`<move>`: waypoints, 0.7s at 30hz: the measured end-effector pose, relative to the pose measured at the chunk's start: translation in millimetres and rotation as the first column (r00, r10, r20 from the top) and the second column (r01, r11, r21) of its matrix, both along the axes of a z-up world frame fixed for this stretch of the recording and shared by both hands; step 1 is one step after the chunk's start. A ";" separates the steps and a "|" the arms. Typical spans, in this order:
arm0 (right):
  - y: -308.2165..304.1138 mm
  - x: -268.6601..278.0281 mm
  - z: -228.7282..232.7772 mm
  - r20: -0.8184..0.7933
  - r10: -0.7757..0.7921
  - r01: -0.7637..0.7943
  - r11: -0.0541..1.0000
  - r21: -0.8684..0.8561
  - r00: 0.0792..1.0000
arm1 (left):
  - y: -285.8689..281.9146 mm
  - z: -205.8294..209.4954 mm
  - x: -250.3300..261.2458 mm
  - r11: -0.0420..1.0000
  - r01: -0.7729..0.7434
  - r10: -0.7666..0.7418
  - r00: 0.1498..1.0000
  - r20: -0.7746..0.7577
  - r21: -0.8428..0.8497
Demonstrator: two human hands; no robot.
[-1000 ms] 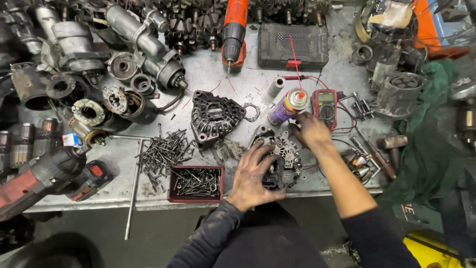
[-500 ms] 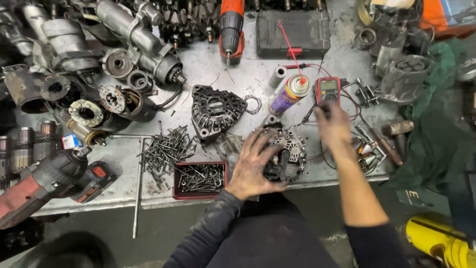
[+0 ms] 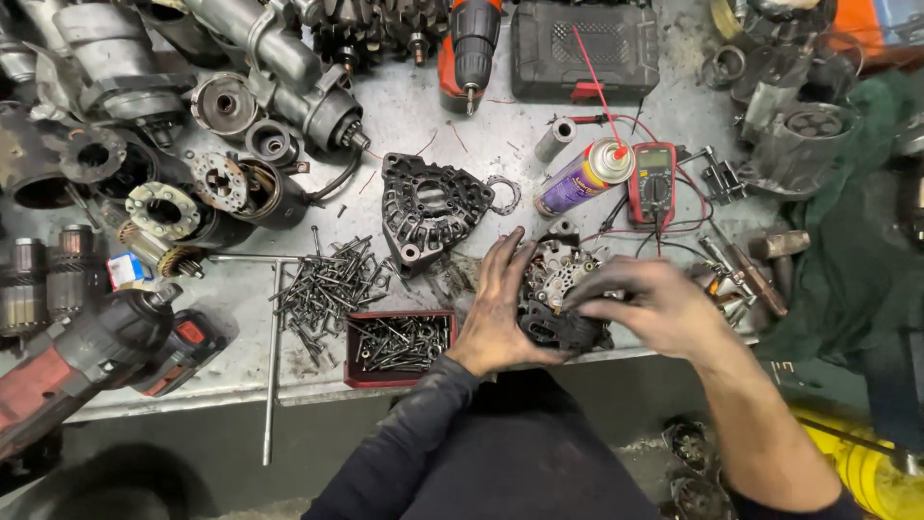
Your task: The person cleans a small mechanical component using a green cloth, wiping its surfaces thoroughly. They then place the component on a workbench and use a hammer to tap it into position.
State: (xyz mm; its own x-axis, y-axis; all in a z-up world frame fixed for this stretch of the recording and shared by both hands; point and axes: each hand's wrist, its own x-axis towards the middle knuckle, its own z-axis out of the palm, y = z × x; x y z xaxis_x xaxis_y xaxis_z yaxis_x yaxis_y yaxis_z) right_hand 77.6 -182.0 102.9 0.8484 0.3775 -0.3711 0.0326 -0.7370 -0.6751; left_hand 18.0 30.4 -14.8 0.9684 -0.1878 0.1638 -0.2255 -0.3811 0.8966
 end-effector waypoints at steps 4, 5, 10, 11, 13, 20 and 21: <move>32.7 15.9 -3.6 -0.024 0.279 -0.280 0.954 -0.104 0.960 | -0.7 -0.6 2.8 1.000 0.024 -0.024 1.000 -0.015 -0.018; 40.9 16.9 -2.9 -0.087 0.290 -0.301 0.938 -0.170 0.953 | -0.5 -0.3 2.3 0.999 0.030 -0.031 0.999 -0.017 -0.020; 43.3 11.0 -21.3 -0.007 0.389 -0.374 0.882 -0.287 0.921 | -0.2 -3.1 2.6 0.998 0.035 -0.035 0.999 -0.005 -0.049; 40.8 9.8 -27.8 0.044 0.430 -0.393 0.859 -0.328 0.902 | -0.3 -3.6 3.4 0.998 0.044 -0.044 0.999 -0.001 -0.051; 45.1 9.1 -22.2 0.028 0.433 -0.391 0.837 -0.383 0.901 | 0.7 -1.3 6.0 0.998 0.048 -0.048 0.999 -0.002 -0.049; 56.4 6.2 -11.8 -0.002 0.411 -0.361 0.798 -0.483 0.912 | 0.8 0.2 6.0 0.997 0.060 -0.059 0.998 0.028 -0.045; 58.1 6.2 -11.0 0.004 0.408 -0.357 0.805 -0.474 0.913 | 0.9 0.5 6.3 0.997 0.063 -0.062 0.998 0.028 -0.034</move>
